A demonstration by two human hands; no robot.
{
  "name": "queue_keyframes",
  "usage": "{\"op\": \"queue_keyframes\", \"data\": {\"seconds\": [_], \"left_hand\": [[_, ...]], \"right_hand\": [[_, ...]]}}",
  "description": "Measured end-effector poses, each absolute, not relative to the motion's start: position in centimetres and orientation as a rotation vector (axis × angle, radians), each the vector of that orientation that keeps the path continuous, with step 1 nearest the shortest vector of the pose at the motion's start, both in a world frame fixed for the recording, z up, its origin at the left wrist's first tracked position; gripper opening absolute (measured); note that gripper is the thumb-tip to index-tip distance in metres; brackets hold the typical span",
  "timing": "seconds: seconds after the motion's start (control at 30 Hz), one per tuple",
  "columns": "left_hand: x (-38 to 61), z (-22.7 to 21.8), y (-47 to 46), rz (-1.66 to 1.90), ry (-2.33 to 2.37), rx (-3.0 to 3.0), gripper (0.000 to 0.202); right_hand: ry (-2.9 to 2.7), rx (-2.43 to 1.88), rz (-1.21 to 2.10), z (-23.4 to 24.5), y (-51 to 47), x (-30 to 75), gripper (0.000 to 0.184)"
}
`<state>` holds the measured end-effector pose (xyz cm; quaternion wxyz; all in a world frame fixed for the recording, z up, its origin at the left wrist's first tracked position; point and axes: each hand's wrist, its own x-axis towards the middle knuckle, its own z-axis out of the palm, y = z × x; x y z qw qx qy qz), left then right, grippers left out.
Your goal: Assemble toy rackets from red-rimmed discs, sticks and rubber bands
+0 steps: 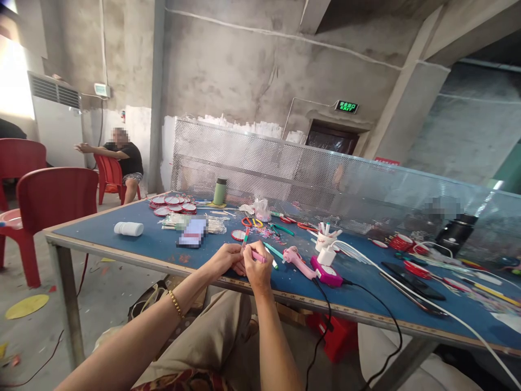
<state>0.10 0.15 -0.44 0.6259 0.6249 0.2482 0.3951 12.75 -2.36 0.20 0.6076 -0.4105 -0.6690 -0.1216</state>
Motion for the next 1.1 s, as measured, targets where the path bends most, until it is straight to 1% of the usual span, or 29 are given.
{"op": "queue_keyframes", "data": {"seconds": [0.8,1.1], "left_hand": [[0.11,-0.42,0.14,0.899,0.562,1.43,0.026],[0.22,-0.55,0.26,0.904,0.58,1.424,0.027]], "right_hand": [[-1.513,-0.957,-0.255,0.02,-2.27,12.92,0.037],[-1.561,-0.947,-0.228,0.29,-2.42,12.64,0.039]]}}
